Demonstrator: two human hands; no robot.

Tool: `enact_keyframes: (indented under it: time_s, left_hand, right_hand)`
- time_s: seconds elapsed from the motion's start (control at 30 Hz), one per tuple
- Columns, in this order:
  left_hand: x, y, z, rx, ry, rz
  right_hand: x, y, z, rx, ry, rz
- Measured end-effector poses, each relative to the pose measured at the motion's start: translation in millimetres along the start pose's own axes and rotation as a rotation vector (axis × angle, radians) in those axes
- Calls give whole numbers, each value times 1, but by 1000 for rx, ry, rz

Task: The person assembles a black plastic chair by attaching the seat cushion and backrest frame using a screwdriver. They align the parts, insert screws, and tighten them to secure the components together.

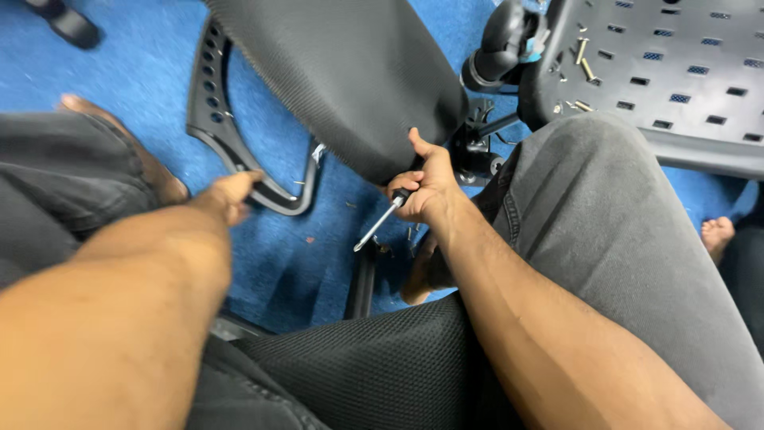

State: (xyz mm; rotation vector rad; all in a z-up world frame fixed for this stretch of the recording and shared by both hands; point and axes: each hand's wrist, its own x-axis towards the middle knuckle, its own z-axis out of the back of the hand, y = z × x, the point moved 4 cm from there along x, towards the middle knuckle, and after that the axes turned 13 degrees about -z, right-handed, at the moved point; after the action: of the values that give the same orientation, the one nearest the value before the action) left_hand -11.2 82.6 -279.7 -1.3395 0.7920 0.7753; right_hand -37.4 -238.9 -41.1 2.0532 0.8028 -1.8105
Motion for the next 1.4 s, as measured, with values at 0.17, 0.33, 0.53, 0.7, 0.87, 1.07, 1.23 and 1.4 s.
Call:
enact_keyframes:
  time_s: [0.17, 0.33, 0.53, 0.7, 0.87, 1.07, 1.23, 1.4]
  left_hand:
    - [-14, -33, -32, -409, 47, -39]
    - [-78, -95, 4, -226, -120, 32]
    - [-225, -176, 57, -135, -300, -83]
    - [-349, -208, 80, 52, -285, -149]
    - [-447, -213, 73, 250, -283, -252]
    - [-532, -241, 67, 503, -377, -395]
    - [-575, -247, 62, 539, -442, -450]
    - [-572, -245, 58, 435, -481, -487]
  right_hand:
    - [-17, 20, -1, 79, 232, -117]
    - [-25, 32, 4, 168, 270, -134]
    - [-18, 23, -1, 13, 243, -20]
    - [-28, 2, -1, 158, 130, -25]
    - [-52, -33, 4, 240, -92, 47]
    - [-68, -49, 3, 217, -150, -5]
    - [-31, -46, 11, 83, -118, -19]
    - [12, -35, 3, -522, 36, -280]
